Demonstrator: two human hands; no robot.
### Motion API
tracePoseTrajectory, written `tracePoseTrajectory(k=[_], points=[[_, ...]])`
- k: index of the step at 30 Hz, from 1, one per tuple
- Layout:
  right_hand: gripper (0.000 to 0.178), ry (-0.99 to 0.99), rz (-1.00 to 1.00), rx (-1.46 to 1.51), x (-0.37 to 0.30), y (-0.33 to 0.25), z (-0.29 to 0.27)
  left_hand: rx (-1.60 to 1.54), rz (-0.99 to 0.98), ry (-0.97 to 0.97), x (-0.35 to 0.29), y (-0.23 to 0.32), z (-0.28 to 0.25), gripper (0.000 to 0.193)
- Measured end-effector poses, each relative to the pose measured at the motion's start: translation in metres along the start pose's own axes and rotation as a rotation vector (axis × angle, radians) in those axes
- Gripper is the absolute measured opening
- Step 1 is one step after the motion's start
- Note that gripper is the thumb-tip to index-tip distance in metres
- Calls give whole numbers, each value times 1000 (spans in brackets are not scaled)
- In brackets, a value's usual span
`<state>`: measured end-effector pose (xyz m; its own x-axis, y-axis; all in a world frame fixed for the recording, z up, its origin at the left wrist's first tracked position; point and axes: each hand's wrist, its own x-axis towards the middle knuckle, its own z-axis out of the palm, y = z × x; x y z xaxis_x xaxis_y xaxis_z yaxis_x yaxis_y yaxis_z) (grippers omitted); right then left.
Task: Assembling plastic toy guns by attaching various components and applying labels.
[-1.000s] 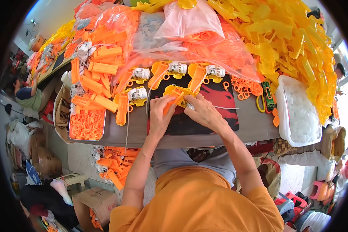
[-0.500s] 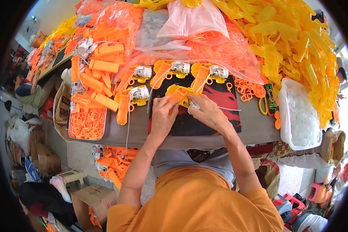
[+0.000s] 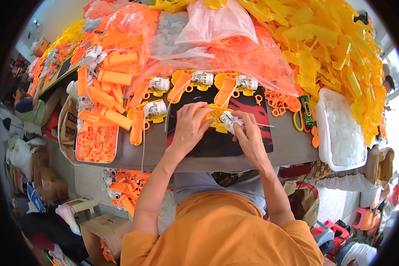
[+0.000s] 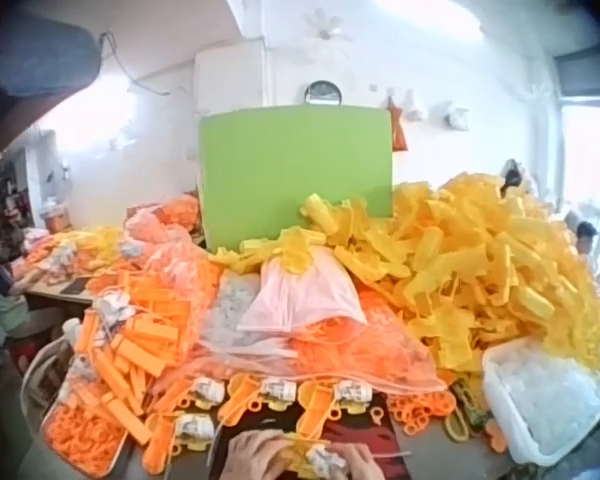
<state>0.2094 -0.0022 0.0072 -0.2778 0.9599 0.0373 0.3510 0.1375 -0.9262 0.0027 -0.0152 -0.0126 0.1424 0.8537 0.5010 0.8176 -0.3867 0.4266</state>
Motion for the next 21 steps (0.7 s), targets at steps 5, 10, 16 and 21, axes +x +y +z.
tracePoseTrajectory(k=[5, 10, 16, 21], points=[[28, -32, -1, -83, -1, 8, -4, 62, 21, 10, -7, -3, 3, 28], [46, 120, -478, -665, -11, 6, -7, 72, 93, -39, 2, -1, -3, 18], [50, -222, -604, -584, 10, -1, -24, -173, 51, -55, 3, -5, 0, 14], [32, -255, -391, -282, 35, -21, -33, -184, 33, -20, -1, -7, 4, 14]])
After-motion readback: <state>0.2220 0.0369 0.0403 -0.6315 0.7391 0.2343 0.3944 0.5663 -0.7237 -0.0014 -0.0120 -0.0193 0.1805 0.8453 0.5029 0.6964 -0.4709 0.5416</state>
